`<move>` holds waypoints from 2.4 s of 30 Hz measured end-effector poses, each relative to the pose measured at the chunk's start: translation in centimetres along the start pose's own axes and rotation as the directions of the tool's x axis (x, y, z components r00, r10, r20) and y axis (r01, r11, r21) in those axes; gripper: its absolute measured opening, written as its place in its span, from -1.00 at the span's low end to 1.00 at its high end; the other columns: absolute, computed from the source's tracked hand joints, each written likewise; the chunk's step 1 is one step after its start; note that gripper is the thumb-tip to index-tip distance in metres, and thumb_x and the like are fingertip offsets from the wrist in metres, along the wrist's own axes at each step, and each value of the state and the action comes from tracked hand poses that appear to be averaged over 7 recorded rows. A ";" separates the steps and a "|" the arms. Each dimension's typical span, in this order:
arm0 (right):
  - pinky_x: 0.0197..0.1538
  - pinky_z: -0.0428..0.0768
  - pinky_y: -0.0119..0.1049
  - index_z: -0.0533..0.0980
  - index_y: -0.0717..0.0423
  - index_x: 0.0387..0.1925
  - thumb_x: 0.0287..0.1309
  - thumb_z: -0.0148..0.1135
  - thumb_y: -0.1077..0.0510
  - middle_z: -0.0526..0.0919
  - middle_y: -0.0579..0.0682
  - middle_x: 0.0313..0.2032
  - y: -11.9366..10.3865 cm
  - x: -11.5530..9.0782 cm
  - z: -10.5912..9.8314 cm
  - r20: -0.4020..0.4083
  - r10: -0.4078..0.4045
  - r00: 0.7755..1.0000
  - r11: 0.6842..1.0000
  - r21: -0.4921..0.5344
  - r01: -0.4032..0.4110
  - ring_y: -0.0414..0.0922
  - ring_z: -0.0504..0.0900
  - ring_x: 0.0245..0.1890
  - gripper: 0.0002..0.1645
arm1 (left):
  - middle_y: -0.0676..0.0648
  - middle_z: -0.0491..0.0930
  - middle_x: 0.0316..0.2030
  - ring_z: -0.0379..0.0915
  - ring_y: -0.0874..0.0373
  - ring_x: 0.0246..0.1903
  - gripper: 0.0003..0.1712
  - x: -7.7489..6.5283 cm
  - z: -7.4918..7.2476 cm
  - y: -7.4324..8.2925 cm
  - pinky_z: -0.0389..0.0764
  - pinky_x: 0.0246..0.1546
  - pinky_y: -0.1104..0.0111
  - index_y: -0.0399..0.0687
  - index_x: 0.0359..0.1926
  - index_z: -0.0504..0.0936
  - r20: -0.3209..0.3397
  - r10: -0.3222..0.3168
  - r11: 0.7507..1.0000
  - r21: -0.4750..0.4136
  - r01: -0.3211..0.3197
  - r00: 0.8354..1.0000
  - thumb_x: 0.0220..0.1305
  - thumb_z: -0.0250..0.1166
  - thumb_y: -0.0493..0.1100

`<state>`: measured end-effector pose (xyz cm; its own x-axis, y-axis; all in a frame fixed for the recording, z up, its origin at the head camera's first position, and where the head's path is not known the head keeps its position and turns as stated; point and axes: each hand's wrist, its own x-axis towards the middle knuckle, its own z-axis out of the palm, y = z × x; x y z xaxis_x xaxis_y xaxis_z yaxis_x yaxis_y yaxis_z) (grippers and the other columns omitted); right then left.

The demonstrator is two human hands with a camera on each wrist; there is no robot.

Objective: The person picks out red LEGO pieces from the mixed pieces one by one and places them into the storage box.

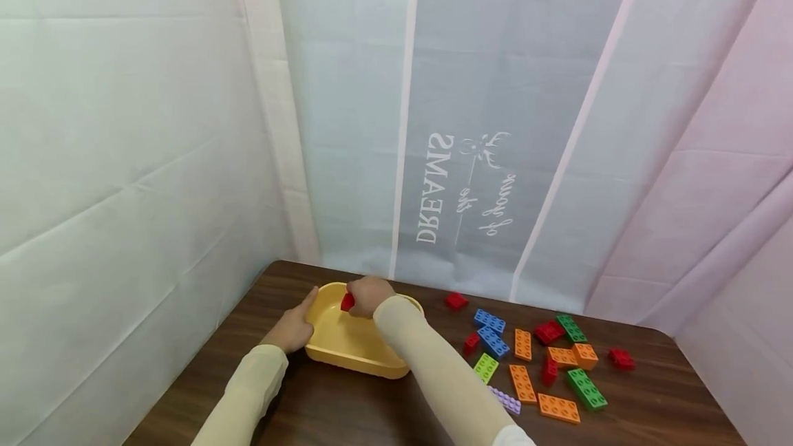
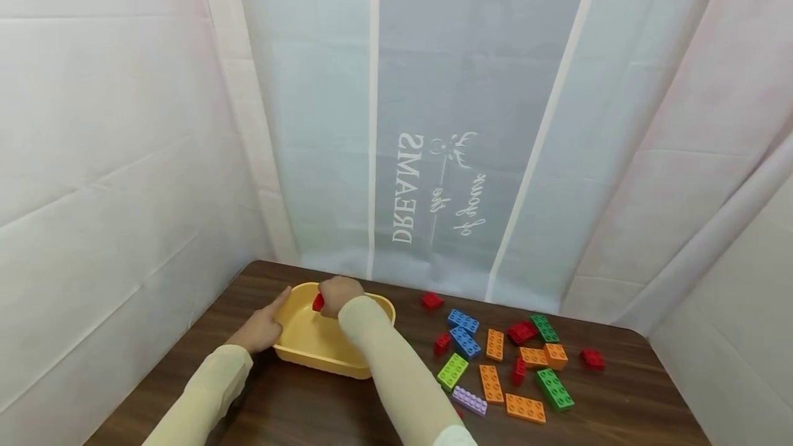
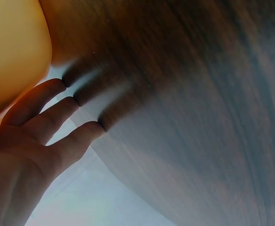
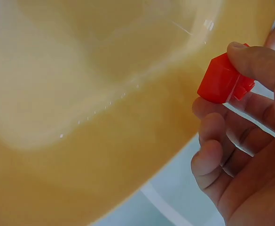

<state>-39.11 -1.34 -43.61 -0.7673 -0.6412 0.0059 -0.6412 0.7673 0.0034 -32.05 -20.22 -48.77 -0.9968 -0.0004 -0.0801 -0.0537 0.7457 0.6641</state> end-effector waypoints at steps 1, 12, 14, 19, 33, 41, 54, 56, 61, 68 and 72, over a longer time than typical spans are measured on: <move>-0.44 0.41 -0.33 0.55 -0.08 -0.39 -0.01 0.36 -0.09 0.45 -0.23 -0.58 -0.1 0.1 0.1 0.011 0.003 1.000 1.000 -0.006 -0.003 -0.23 0.42 -0.53 -0.76 | -0.34 0.28 0.26 0.40 -0.06 -0.19 -0.02 0.1 0.1 0.1 0.39 -0.13 0.07 0.06 0.49 -0.06 0.000 0.002 1.000 0.002 -0.002 1.000 0.00 -0.02 -0.42; -0.37 0.49 -0.33 0.58 -0.08 -0.40 -0.02 0.40 0.03 0.51 -0.19 -0.53 -1.2 1.0 4.5 0.028 0.041 0.999 0.996 -0.082 -0.038 -0.24 0.46 -0.50 -0.85 | -0.30 0.42 0.14 0.41 0.04 -0.38 -0.05 -0.1 0.9 0.5 0.41 -0.17 0.09 0.07 0.48 0.00 -0.007 0.022 1.000 -0.002 -0.022 1.000 0.01 -0.02 -0.41; -0.38 0.48 -0.33 0.57 -0.07 -0.43 -0.07 0.43 0.04 0.51 -0.18 -0.54 -1.4 1.0 5.0 0.008 0.053 0.999 0.996 -0.074 -0.052 -0.23 0.46 -0.51 -0.83 | -0.28 0.41 0.15 0.41 0.05 -0.37 -0.05 -0.2 1.0 0.3 0.40 -0.16 0.10 0.07 0.48 -0.01 -0.007 0.031 0.999 -0.007 -0.031 0.999 0.01 -0.02 -0.41; -0.48 0.45 -0.32 0.56 -0.07 -0.49 -0.07 0.40 0.08 0.49 -0.18 -0.58 -2.1 1.3 5.1 -0.039 0.057 0.998 0.996 -0.065 -0.059 -0.24 0.42 -0.57 -0.87 | -0.27 0.36 0.21 0.41 0.02 -0.30 -0.05 -0.3 0.6 -0.1 0.40 -0.17 0.11 0.03 0.48 -0.01 -0.021 0.044 0.999 0.001 -0.044 0.999 0.00 -0.02 -0.41; -0.46 0.41 -0.33 0.53 -0.14 -0.20 -0.05 0.39 -0.17 0.43 -0.23 -0.59 -1.7 -0.3 2.5 0.011 0.072 0.997 0.995 -0.077 -0.071 -0.25 0.40 -0.53 -0.61 | -0.37 0.32 0.22 0.40 -0.05 -0.20 -0.07 -0.4 0.3 -0.2 0.38 -0.10 0.02 -0.07 0.48 -0.04 -0.030 0.057 0.998 0.025 -0.056 0.998 0.02 -0.03 -0.42; -0.39 0.52 -0.28 0.55 -0.12 -0.09 0.02 0.32 -0.16 0.57 -0.20 -0.47 0.2 -2.2 0.3 -0.042 0.092 0.995 0.992 -0.083 -0.095 -0.22 0.54 -0.42 -0.58 | -0.45 0.33 0.16 0.40 -0.07 -0.27 -0.07 -0.7 0.0 0.3 0.40 -0.17 0.03 -0.14 0.47 -0.08 0.001 0.055 0.996 0.072 -0.054 0.999 0.02 -0.03 -0.44; -0.21 0.53 -0.20 0.54 -0.02 0.00 0.18 0.14 -0.13 0.59 -0.05 -0.26 6.9 -8.1 -2.6 -0.117 0.183 0.976 0.981 -0.036 -0.188 -0.10 0.57 -0.24 -0.57 | -0.53 0.19 0.22 0.35 -0.17 -0.16 -0.09 -0.9 -0.4 0.3 0.37 -0.11 -0.05 -0.21 0.46 -0.13 0.039 0.065 0.992 0.110 -0.069 0.997 0.04 -0.05 -0.42; -0.21 0.53 -0.18 0.53 -0.01 0.03 0.20 0.11 -0.12 0.59 -0.03 -0.23 8.3 -9.3 -2.9 -0.133 0.215 0.968 0.975 -0.031 -0.221 -0.08 0.56 -0.22 -0.56 | -0.53 0.19 0.22 0.35 -0.17 -0.16 -0.08 -0.9 -0.4 0.3 0.37 -0.12 -0.04 -0.22 0.46 -0.13 0.042 0.067 0.990 0.120 -0.072 0.997 0.03 -0.05 -0.42; -0.16 0.52 -0.10 0.51 0.03 0.09 0.18 0.13 -0.07 0.56 0.03 -0.16 11.3 -12.5 -3.5 -0.166 0.307 0.937 0.950 -0.005 -0.312 -0.01 0.55 -0.16 -0.52 | -0.56 0.22 0.19 0.36 -0.17 -0.21 -0.09 -0.9 -0.7 0.2 0.38 -0.17 0.00 -0.24 0.46 -0.12 0.047 0.076 0.986 0.146 -0.082 0.996 0.03 -0.04 -0.40; -0.13 0.51 -0.04 0.50 0.08 0.12 0.15 0.17 -0.05 0.55 0.08 -0.11 14.8 -16.7 -3.6 -0.184 0.386 0.904 0.922 0.052 -0.383 0.02 0.55 -0.15 -0.47 | -0.59 0.19 0.17 0.35 -0.19 -0.22 -0.09 -1.0 -1.1 0.4 0.38 -0.18 -0.01 -0.26 0.45 -0.15 0.061 0.084 0.983 0.156 -0.093 0.995 0.05 -0.03 -0.39; -0.12 0.50 -0.01 0.50 0.08 0.12 0.14 0.18 -0.05 0.57 0.09 -0.09 17.2 -19.3 -3.3 -0.191 0.452 0.871 0.892 0.078 -0.445 0.04 0.56 -0.16 -0.47 | -0.60 0.12 0.21 0.34 -0.20 -0.21 -0.09 -1.0 -0.9 0.7 0.38 -0.17 -0.03 -0.24 0.45 -0.19 0.081 0.059 0.986 0.149 -0.071 0.995 0.07 -0.04 -0.39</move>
<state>-35.30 24.18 -40.36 -0.9570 -0.2120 0.1981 -0.2309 0.9699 -0.0773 -31.16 -20.31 -47.51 -0.9902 0.0977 -0.1003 0.0267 0.8349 0.5498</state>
